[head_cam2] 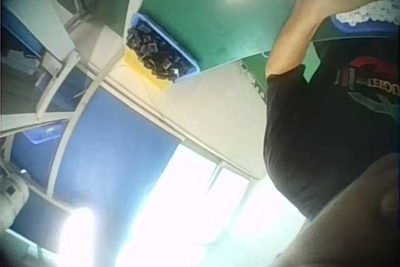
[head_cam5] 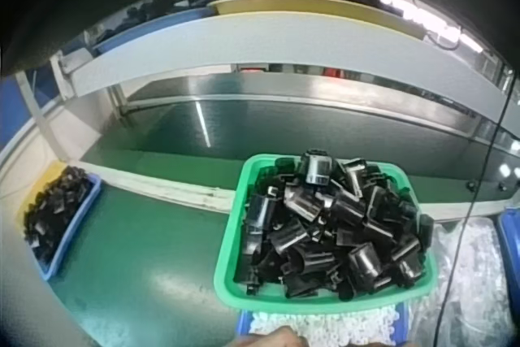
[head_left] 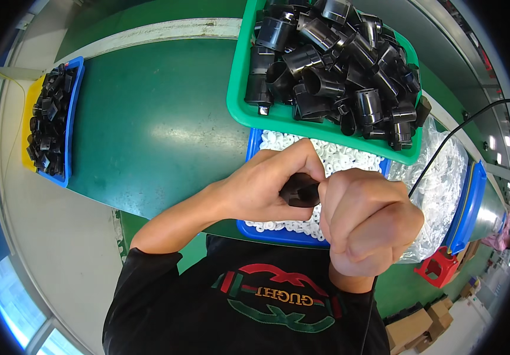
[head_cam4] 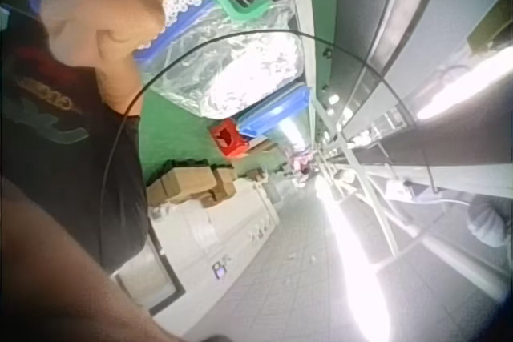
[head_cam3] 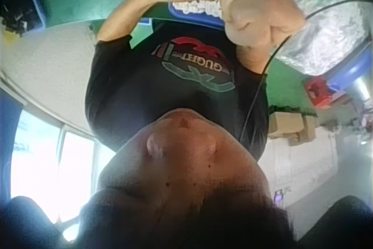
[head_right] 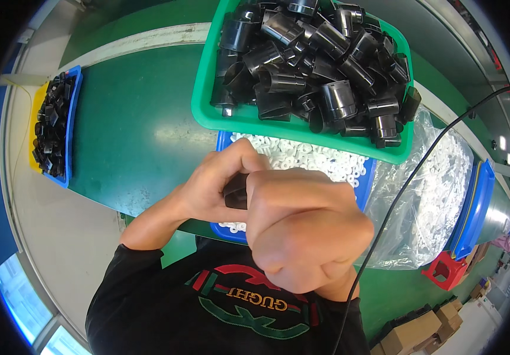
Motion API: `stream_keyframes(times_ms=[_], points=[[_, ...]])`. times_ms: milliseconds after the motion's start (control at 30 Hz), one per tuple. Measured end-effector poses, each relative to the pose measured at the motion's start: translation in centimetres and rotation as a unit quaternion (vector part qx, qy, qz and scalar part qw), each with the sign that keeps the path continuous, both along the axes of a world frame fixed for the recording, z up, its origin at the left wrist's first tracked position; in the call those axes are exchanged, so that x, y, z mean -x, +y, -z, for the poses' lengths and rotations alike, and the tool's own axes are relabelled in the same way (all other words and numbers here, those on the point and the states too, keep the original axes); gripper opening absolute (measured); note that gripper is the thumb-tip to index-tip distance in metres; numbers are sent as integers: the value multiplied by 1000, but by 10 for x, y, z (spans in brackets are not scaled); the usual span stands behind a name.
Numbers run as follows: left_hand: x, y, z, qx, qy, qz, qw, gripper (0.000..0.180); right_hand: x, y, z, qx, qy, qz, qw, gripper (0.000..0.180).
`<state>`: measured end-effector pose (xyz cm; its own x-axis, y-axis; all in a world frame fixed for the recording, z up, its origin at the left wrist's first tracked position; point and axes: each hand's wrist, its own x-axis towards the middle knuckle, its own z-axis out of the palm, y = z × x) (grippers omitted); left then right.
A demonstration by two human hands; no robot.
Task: The person repeatedly picks up black plastic cylindrical components from a green bin and inserts small white circular washers into them using a thin black tool. The person handles the items one at a time, inserting the washers into the center of the black components and placing the finished units back into the bin.
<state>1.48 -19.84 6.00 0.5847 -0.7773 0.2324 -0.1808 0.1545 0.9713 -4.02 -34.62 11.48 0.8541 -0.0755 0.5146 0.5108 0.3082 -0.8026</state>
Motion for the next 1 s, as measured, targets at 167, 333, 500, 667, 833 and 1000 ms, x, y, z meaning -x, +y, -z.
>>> stream_keyframes(times_ms=[167,333,500,667,833,1000], points=[[-1,1,-2,9,-32,-4,999,46,-1,2,-4,19,5,-13,1000,32],[3,2,-2,-23,-24,-7,999,48,1,4,7,-15,-21,2,1000,32],[-15,7,-18,-107,-130,-57,984,44,-7,8,20,-82,-44,2,996,29],[-36,36,-30,-26,-78,-140,987,37,10,-26,-23,-13,-201,53,978,20],[-51,66,-34,9,-170,-180,969,43,38,-54,-18,349,-17,63,935,12],[-55,65,-47,-65,-191,-227,953,54,48,-51,35,614,52,146,774,20]])
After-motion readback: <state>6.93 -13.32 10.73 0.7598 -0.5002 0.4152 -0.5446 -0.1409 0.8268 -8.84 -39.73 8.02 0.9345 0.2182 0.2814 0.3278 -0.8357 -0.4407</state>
